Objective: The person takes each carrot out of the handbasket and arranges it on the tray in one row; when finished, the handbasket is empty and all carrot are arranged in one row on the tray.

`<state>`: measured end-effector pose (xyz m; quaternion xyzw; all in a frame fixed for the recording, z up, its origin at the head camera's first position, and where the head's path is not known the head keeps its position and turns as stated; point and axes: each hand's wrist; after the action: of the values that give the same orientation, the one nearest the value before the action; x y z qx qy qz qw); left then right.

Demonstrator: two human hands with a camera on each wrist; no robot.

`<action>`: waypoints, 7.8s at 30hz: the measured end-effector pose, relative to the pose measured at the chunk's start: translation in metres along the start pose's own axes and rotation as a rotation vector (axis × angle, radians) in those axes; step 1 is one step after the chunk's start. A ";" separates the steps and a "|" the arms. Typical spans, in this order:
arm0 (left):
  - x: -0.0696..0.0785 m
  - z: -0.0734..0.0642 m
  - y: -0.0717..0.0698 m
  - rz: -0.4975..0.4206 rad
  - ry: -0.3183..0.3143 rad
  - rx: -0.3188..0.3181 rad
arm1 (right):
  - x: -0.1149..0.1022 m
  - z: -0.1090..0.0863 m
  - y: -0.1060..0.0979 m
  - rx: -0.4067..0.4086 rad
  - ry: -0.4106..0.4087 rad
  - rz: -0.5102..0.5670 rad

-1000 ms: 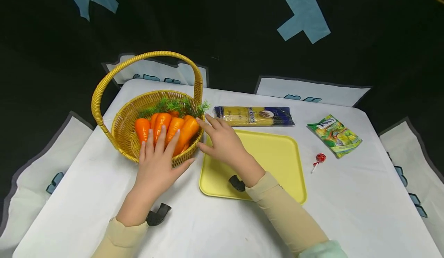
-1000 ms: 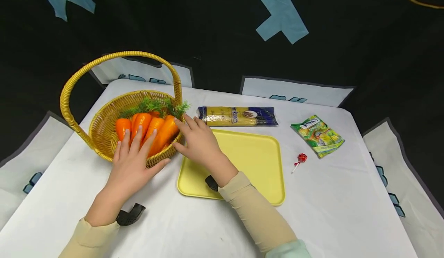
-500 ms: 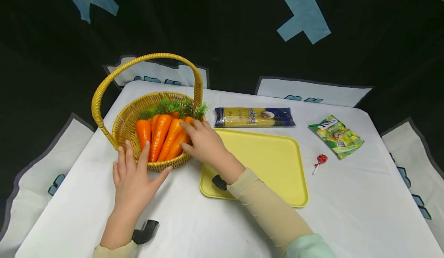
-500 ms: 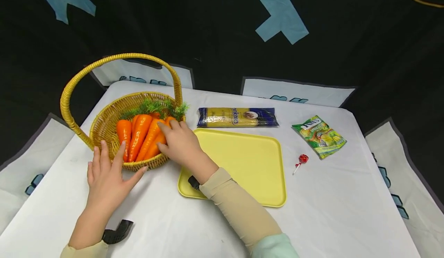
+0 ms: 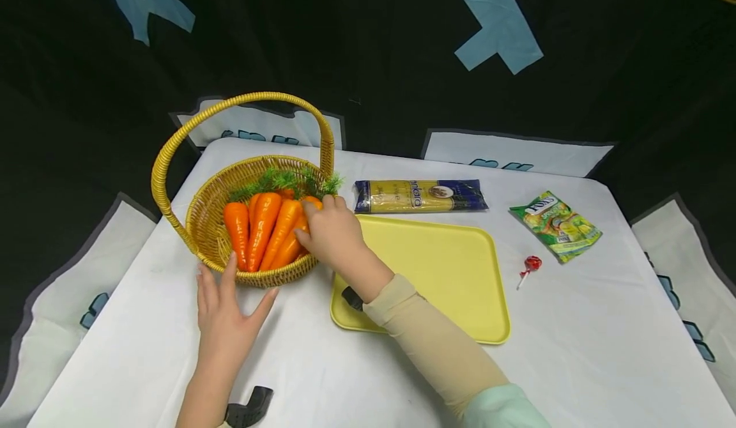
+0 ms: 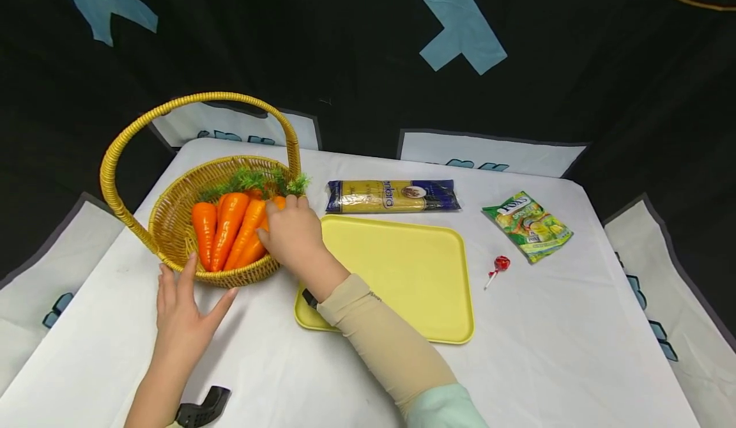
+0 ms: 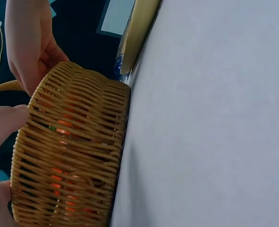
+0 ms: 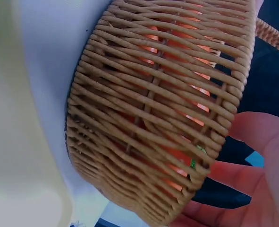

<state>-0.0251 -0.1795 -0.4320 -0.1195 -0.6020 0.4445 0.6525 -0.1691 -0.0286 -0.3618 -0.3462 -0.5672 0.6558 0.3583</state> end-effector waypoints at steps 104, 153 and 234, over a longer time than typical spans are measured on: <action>-0.017 0.014 0.014 -0.318 -0.061 0.104 | 0.054 -0.044 0.001 0.211 0.220 1.450; -0.018 0.012 0.017 -0.321 -0.055 0.097 | 0.016 -0.002 0.009 -0.076 0.200 1.373; -0.017 0.014 0.013 -0.314 -0.074 0.073 | 0.097 -0.108 0.034 0.114 0.331 1.436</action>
<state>-0.0414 -0.1897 -0.4494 0.0166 -0.6203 0.3627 0.6952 -0.1275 0.1050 -0.4127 -0.7073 -0.1046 0.6965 -0.0607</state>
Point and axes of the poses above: each hand's wrist, its own z-axis towards the middle knuckle, its own y-axis out of the palm, x = y × z, and after that the axes turned 5 degrees about x, right-handed
